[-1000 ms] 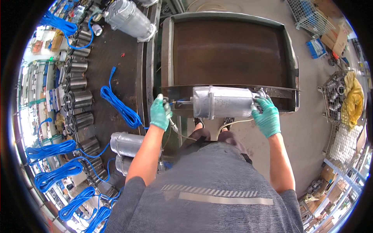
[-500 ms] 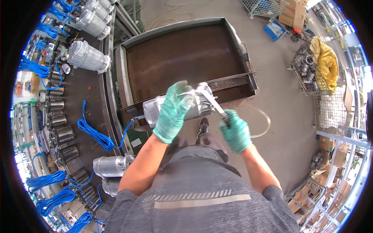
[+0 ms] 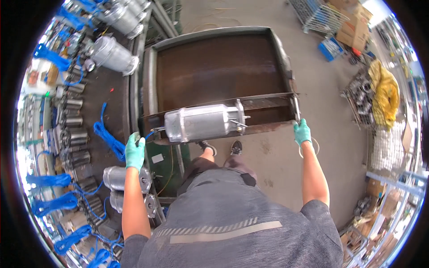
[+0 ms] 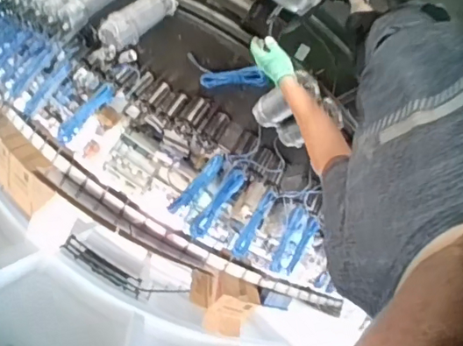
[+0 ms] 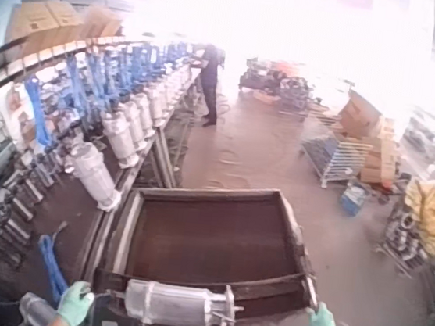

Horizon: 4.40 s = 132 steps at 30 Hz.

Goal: The person picks up a metal industrial pump from a row, carries it to a water tank, immerses it to check for leaks while handling a blue cable, and then returns it to the line.

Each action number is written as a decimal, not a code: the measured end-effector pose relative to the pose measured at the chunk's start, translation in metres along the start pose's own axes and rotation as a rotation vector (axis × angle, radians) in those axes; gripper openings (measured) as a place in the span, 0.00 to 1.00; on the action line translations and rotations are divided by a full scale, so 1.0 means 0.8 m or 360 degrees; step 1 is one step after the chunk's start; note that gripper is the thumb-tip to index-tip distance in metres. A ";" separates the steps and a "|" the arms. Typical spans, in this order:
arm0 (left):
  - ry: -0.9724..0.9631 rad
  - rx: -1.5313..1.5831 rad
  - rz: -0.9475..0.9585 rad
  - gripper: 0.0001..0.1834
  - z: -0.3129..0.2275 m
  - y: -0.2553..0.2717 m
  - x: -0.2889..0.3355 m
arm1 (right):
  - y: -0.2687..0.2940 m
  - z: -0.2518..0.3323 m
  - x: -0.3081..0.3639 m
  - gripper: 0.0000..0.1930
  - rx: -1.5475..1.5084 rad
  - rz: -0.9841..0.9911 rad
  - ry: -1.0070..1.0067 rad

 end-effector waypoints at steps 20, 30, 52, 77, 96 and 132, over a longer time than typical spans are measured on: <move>-0.0228 -0.0400 0.0565 0.14 -0.015 0.051 -0.068 | -0.028 0.354 0.185 0.08 0.0616 0.0421 0.1557; -0.0542 0.0064 0.0338 0.14 -0.095 0.070 -0.153 | 0.073 0.517 0.124 0.11 0.0510 0.0537 0.1190; -0.0730 -0.0181 0.0314 0.13 -0.073 -0.151 -0.190 | -0.182 0.507 -0.018 0.15 0.1289 0.0416 0.1360; -0.0285 -0.0697 0.0346 0.16 -0.097 -0.175 -0.198 | -0.259 0.383 -0.069 0.10 0.0557 0.0273 0.1296; -0.0288 -0.0813 0.0318 0.16 -0.093 -0.184 -0.197 | -0.236 0.383 -0.070 0.13 0.0469 0.0278 0.1348; -0.0311 -0.0893 0.0221 0.18 -0.100 -0.188 -0.192 | -0.112 0.267 -0.119 0.28 0.0763 -0.0205 0.0302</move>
Point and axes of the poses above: each hand's wrist, its own x-axis away from the middle knuckle, its own y-axis out of the back of the hand, z = x × y, the point moved 3 cm from there along -x, towards the middle knuckle, and after that the axes turned 11 degrees about -z, right-handed, at the moved point
